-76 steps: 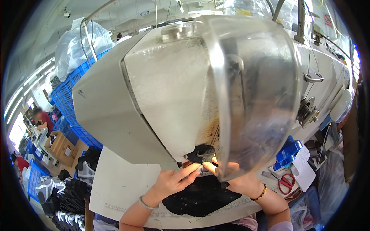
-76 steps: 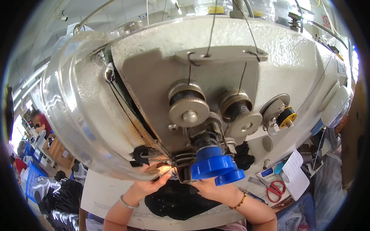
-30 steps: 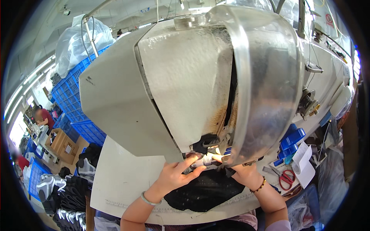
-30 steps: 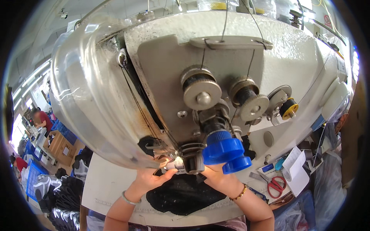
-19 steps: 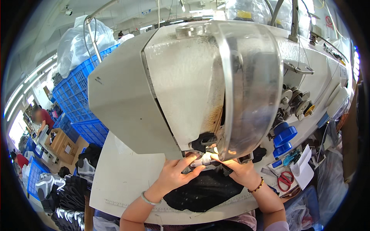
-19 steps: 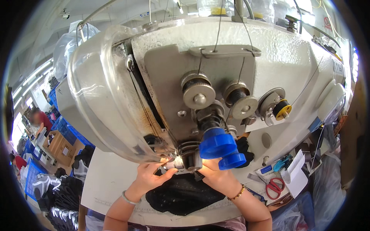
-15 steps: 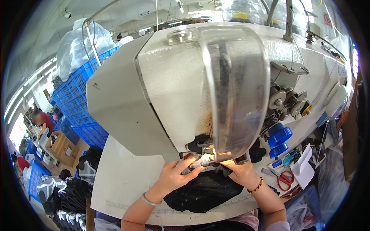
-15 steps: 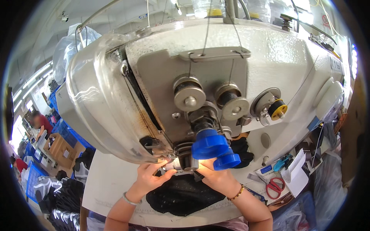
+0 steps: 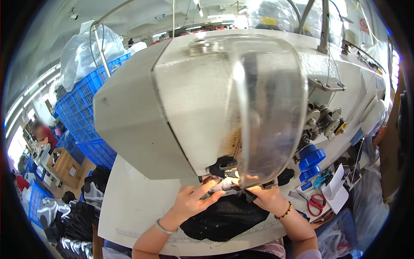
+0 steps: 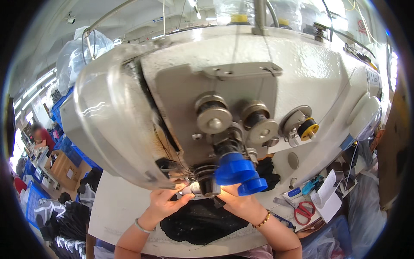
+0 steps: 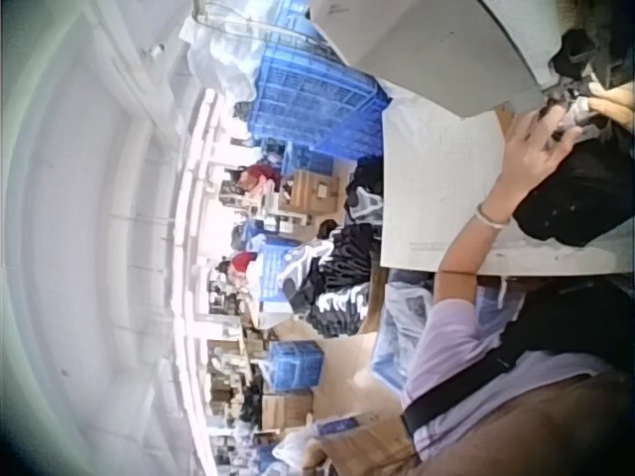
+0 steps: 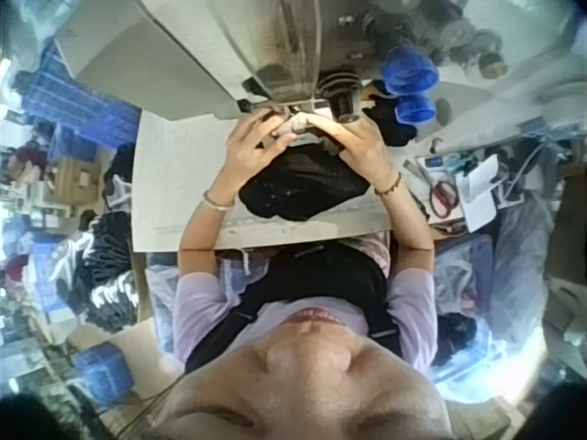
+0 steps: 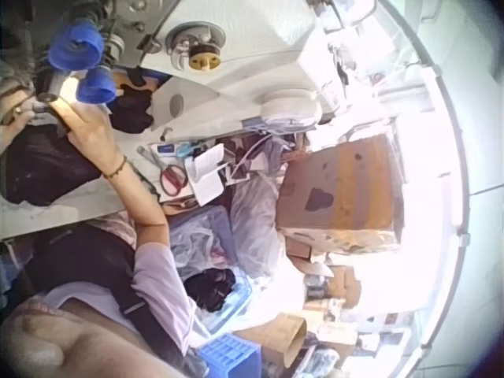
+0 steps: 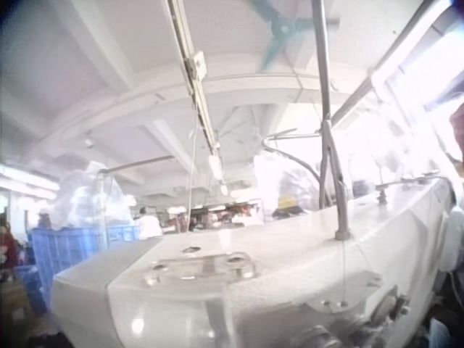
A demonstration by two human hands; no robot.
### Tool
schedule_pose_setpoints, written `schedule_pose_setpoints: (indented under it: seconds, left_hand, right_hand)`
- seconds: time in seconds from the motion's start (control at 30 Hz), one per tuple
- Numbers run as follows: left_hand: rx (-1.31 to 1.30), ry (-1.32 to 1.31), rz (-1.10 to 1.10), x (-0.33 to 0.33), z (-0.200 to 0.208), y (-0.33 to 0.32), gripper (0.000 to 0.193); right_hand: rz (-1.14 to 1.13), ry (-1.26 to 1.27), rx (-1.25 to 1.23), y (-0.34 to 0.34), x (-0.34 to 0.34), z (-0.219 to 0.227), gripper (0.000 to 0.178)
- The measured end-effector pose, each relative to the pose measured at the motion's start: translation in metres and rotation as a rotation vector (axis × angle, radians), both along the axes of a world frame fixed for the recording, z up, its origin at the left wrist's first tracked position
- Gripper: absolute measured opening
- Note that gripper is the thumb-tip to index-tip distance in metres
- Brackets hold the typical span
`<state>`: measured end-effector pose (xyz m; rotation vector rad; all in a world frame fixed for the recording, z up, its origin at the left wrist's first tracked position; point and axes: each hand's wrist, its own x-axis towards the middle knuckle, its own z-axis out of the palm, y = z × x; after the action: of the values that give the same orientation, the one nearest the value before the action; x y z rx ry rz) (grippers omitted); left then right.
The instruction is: Stitching together components of a shoe upper using an industrial sewing machine.
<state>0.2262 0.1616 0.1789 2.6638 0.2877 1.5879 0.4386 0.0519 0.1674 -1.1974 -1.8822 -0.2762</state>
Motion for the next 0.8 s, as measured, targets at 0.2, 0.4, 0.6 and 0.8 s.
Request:
schedule_pose_setpoints:
  seconds: [0.2,0.4,0.6,0.8]
  left_hand:
    - [0.013,-0.054,-0.02,-0.001,0.013,-0.001,0.03]
    - [-0.588,-0.247,0.073,-0.018,-0.014,0.008,0.015]
    - [-1.465,-0.44,-0.389,0.009,0.002,0.005,0.016]
    - [-1.431,-0.999,-0.538,-0.018,-0.011,0.046,0.024]
  right_hand:
    - [-0.046,-0.054,0.012,-0.003,-0.002,0.009,0.059]
    - [-0.025,0.076,0.104,-0.006,-0.009,0.01,0.038]
    - [0.016,0.206,-0.007,0.002,0.0,0.021,0.032]
    - [-0.44,0.333,-0.121,0.019,0.054,0.013,0.024]
